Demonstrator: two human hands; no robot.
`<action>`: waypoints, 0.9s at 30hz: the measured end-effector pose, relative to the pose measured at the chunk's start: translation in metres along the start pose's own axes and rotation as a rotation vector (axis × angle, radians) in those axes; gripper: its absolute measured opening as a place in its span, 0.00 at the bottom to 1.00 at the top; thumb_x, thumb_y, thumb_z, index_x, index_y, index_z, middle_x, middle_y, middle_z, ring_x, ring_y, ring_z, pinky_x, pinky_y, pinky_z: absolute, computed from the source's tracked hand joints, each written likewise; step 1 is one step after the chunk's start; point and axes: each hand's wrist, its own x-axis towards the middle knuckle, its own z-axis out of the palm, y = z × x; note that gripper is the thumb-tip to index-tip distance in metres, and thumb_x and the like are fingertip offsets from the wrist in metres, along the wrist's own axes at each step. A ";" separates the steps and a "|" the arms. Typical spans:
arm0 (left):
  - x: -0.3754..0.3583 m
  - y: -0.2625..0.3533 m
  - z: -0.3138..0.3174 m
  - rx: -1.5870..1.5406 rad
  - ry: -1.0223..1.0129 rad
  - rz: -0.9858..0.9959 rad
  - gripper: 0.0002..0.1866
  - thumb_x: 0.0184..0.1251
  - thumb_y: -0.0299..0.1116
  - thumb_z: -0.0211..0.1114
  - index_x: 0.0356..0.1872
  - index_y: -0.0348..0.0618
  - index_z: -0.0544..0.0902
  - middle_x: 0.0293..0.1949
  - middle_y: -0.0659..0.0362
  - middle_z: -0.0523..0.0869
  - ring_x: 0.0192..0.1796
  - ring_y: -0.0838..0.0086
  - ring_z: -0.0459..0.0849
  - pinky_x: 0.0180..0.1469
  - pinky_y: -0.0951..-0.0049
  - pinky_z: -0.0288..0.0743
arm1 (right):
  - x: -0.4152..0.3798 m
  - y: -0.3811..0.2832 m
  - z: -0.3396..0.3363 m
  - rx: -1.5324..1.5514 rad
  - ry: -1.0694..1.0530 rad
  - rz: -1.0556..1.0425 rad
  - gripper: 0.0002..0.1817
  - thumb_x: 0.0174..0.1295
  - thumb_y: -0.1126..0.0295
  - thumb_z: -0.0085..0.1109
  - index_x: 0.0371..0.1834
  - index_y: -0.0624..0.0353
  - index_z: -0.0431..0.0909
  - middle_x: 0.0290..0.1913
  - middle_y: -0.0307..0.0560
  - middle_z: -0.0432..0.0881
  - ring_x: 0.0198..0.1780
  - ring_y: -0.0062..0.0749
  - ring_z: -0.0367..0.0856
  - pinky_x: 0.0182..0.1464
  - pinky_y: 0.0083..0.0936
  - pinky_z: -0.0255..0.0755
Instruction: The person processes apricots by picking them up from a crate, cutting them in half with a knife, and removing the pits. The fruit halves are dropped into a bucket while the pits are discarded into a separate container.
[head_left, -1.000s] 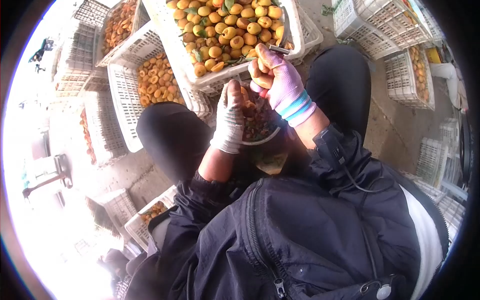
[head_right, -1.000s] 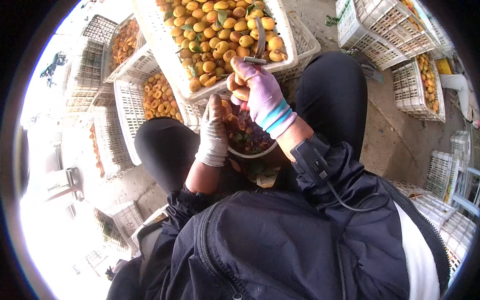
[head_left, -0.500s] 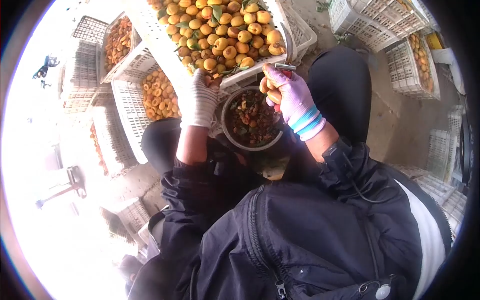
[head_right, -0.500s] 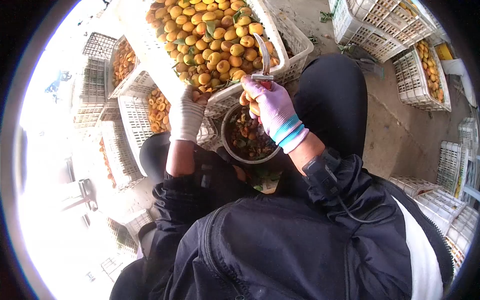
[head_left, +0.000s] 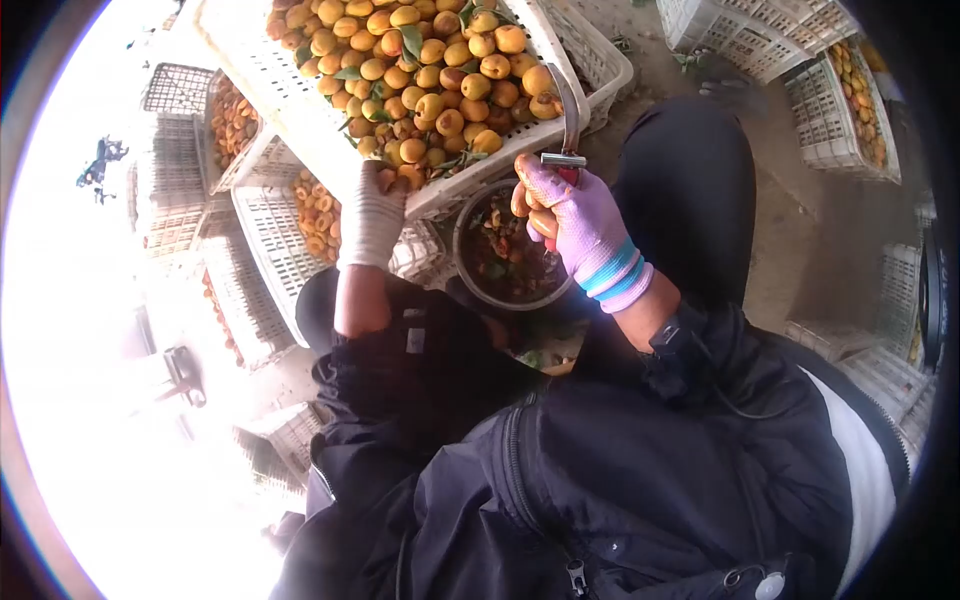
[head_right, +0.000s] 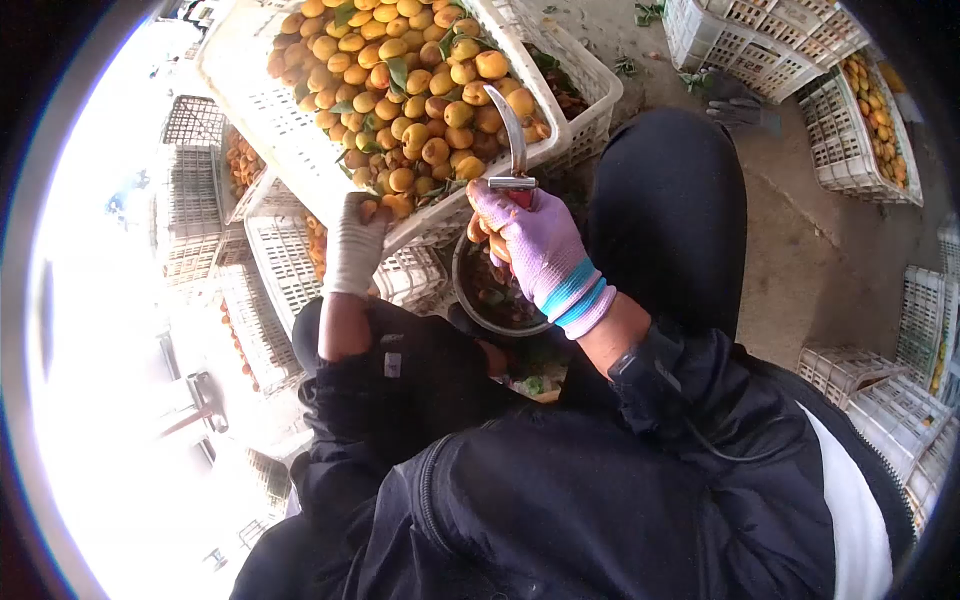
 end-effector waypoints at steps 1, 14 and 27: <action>-0.006 0.014 -0.026 -0.060 -0.013 -0.037 0.13 0.62 0.30 0.70 0.45 0.43 0.77 0.33 0.54 0.85 0.35 0.68 0.81 0.42 0.69 0.75 | -0.001 0.000 -0.001 0.006 0.005 0.006 0.13 0.67 0.60 0.64 0.32 0.58 0.77 0.24 0.37 0.78 0.16 0.11 0.63 0.19 0.13 0.56; 0.015 0.058 -0.036 -0.065 -0.085 0.086 0.13 0.66 0.35 0.66 0.49 0.44 0.82 0.38 0.54 0.88 0.38 0.68 0.85 0.44 0.67 0.78 | -0.007 -0.007 -0.001 0.101 0.017 -0.026 0.13 0.67 0.59 0.64 0.34 0.57 0.78 0.25 0.34 0.79 0.17 0.09 0.64 0.19 0.11 0.56; 0.064 0.038 0.078 -0.160 -0.643 0.066 0.23 0.63 0.42 0.66 0.58 0.45 0.80 0.48 0.47 0.87 0.52 0.56 0.85 0.57 0.63 0.76 | -0.007 -0.009 0.003 -0.056 0.047 -0.083 0.12 0.69 0.61 0.61 0.43 0.57 0.75 0.29 0.33 0.77 0.22 0.10 0.68 0.22 0.11 0.61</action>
